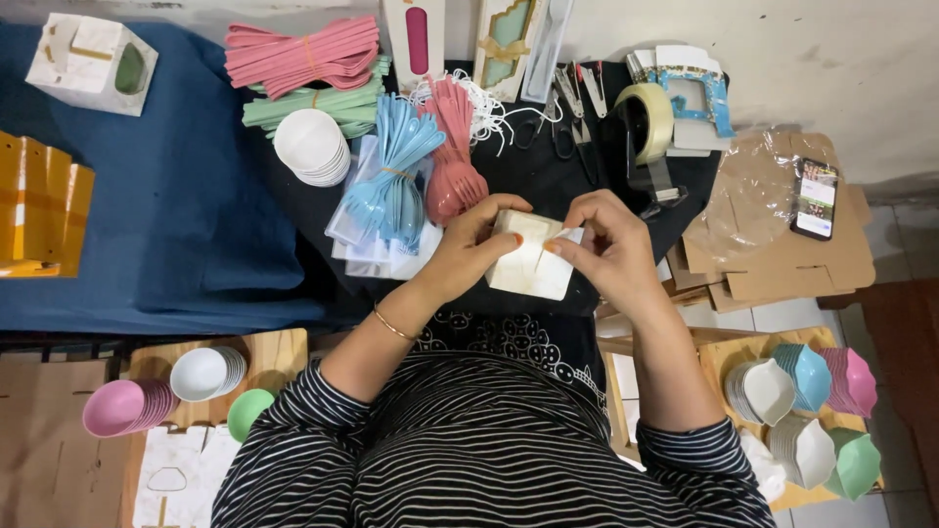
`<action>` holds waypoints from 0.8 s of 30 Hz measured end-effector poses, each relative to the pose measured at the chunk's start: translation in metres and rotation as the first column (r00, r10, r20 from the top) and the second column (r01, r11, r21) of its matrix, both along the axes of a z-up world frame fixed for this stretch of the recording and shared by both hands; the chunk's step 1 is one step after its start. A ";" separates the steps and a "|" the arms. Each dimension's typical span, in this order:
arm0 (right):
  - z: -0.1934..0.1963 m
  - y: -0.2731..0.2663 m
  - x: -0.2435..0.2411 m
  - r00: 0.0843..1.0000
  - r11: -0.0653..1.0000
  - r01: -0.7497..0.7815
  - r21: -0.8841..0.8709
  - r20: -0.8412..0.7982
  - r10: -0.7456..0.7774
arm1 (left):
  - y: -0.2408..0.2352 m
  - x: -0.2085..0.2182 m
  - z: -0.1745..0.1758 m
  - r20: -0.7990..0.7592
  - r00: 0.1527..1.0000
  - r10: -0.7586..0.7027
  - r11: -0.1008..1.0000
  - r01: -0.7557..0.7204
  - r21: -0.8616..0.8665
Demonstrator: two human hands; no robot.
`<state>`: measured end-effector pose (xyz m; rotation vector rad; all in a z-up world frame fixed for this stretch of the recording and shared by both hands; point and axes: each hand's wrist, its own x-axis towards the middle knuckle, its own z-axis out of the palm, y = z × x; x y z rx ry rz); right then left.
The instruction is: Assembling small white cardboard gift boxes by folding and tucking the flaps.
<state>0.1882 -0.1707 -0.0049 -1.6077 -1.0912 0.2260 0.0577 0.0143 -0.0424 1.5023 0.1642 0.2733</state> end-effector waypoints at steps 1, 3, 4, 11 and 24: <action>0.001 0.000 0.000 1.000 1.000 -0.001 0.000 0.001 0.001 | 0.000 0.000 -0.001 0.001 1.000 0.001 1.000 -0.001 0.000; 0.002 0.000 0.000 1.000 1.000 0.007 -0.023 0.009 -0.007 | -0.001 0.002 -0.003 -0.045 0.999 0.015 1.000 -0.015 0.002; 0.005 -0.001 -0.002 1.000 1.000 0.007 -0.022 0.010 -0.007 | -0.001 0.002 -0.004 -0.044 0.999 0.016 1.000 -0.016 0.002; 0.012 -0.003 0.001 0.999 0.995 -0.024 -0.102 0.039 0.028 | 0.000 0.006 0.007 -0.106 0.992 0.069 0.997 -0.065 0.037; -0.021 0.000 0.005 0.992 0.993 0.054 -0.104 0.121 -0.041 | 0.003 0.016 -0.021 -0.108 0.990 0.086 0.988 -0.071 0.136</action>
